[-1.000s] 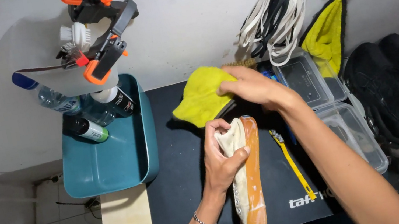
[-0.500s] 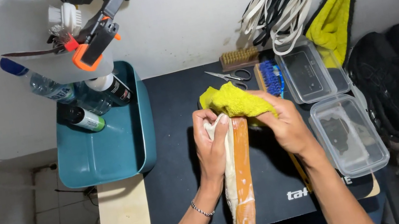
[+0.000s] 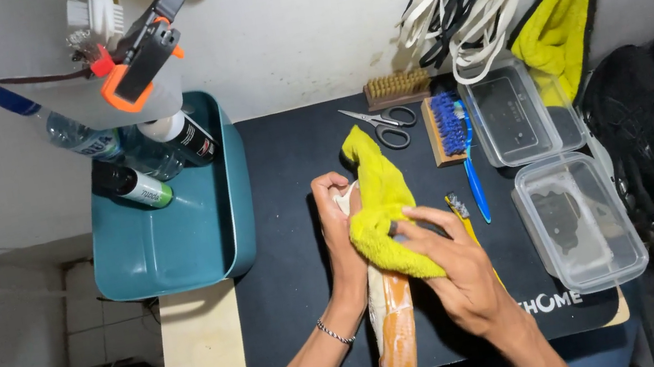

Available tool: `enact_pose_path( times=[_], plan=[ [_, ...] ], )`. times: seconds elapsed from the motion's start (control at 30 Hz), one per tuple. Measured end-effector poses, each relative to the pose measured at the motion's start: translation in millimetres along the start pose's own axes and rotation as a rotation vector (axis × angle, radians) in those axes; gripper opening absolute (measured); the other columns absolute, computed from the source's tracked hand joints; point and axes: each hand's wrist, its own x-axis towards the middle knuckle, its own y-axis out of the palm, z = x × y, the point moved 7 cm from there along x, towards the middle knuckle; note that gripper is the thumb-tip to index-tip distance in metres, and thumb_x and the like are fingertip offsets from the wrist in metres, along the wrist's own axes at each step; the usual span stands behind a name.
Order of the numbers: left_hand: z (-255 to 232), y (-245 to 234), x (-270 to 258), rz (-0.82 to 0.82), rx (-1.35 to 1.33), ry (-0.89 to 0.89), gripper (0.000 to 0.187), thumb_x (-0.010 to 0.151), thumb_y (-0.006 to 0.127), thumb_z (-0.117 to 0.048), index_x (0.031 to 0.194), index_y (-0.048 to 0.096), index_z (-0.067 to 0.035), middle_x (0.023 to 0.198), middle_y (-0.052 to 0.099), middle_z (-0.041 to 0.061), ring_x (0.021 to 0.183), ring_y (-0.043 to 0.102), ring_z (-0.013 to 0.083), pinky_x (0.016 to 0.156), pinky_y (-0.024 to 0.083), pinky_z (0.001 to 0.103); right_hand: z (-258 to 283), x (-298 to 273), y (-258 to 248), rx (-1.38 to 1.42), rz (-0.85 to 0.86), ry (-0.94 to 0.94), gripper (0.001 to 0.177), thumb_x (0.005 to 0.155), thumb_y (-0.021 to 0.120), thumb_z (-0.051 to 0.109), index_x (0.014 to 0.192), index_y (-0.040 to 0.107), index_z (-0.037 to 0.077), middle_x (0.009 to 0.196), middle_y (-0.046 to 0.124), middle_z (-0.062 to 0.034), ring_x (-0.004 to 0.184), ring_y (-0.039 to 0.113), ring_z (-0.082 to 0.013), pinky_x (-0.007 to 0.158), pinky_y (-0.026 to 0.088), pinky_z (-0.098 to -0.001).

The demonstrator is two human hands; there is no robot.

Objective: Cleaning and preparing the sole of a sneaker for repair using a brush and cleaning solution.

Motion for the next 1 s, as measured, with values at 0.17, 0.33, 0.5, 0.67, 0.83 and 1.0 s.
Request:
enact_pose_path(
  times=[0.17, 0.33, 0.5, 0.67, 0.83, 1.0],
  plan=[
    [-1.7, -0.9, -2.5, 0.003, -0.059, -0.046, 0.015, 0.1, 0.057, -0.021, 0.109, 0.046, -0.015, 0.1, 0.048, 0.001, 0.087, 0.049, 0.012, 0.078, 0.043, 0.028, 2.5, -52.9, 1.5, 0.315, 0.034, 0.236, 0.038, 0.099, 0.049, 0.016, 0.125, 0.069, -0.001, 0.133, 0.064, -0.0204, 0.129, 0.061, -0.0327, 0.107, 0.047, -0.0434],
    [-24.9, -5.5, -8.7, 0.001, -0.134, 0.069, 0.022, 0.099, 0.061, -0.031, 0.103, 0.048, -0.014, 0.097, 0.046, 0.001, 0.087, 0.046, 0.013, 0.08, 0.042, 0.03, -0.8, -92.9, 3.0, 0.957, -0.008, 0.53, 0.04, 0.098, 0.057, 0.026, 0.112, 0.072, -0.008, 0.125, 0.068, -0.0231, 0.115, 0.067, -0.0348, 0.093, 0.049, -0.0437],
    [-44.9, -16.2, -10.2, -0.051, -0.19, 0.257, 0.022, 0.099, 0.06, -0.029, 0.101, 0.047, -0.012, 0.092, 0.046, 0.001, 0.082, 0.046, 0.0112, 0.078, 0.043, 0.027, -41.7, -136.2, -49.0, 0.852, -0.962, 1.016, 0.054, 0.095, 0.049, 0.018, 0.146, 0.053, 0.001, 0.144, 0.059, -0.0186, 0.133, 0.057, -0.0336, 0.114, 0.043, -0.0425],
    [-48.5, -15.0, -16.2, -0.033, -0.231, 0.27, 0.019, 0.099, 0.059, -0.025, 0.102, 0.045, -0.012, 0.092, 0.047, 0.002, 0.081, 0.046, 0.0109, 0.075, 0.042, 0.027, -31.1, -87.7, -83.9, 1.184, -1.004, 0.464, 0.069, 0.089, 0.067, 0.037, 0.152, 0.053, 0.012, 0.156, 0.056, -0.0084, 0.145, 0.052, -0.0302, 0.124, 0.04, -0.0489],
    [-53.4, -11.9, -18.6, 0.006, -0.322, 0.282, 0.02, 0.098, 0.06, -0.023, 0.099, 0.043, -0.012, 0.088, 0.044, 0.001, 0.077, 0.042, 0.0109, 0.072, 0.039, 0.027, -7.6, -38.4, -100.1, 1.085, -1.043, 0.336, 0.074, 0.084, 0.072, 0.041, 0.151, 0.054, 0.015, 0.159, 0.055, -0.0073, 0.151, 0.052, -0.0305, 0.129, 0.043, -0.0534],
    [-56.3, -5.8, -20.1, 0.078, -0.339, 0.308, 0.024, 0.098, 0.061, -0.027, 0.101, 0.043, -0.012, 0.087, 0.045, 0.003, 0.076, 0.045, 0.0119, 0.072, 0.041, 0.027, -20.5, -10.9, -71.8, 1.008, -0.855, 0.518, 0.066, 0.091, 0.056, 0.018, 0.155, 0.042, 0.008, 0.15, 0.053, -0.0159, 0.136, 0.055, -0.0346, 0.116, 0.048, -0.0482]
  ],
)
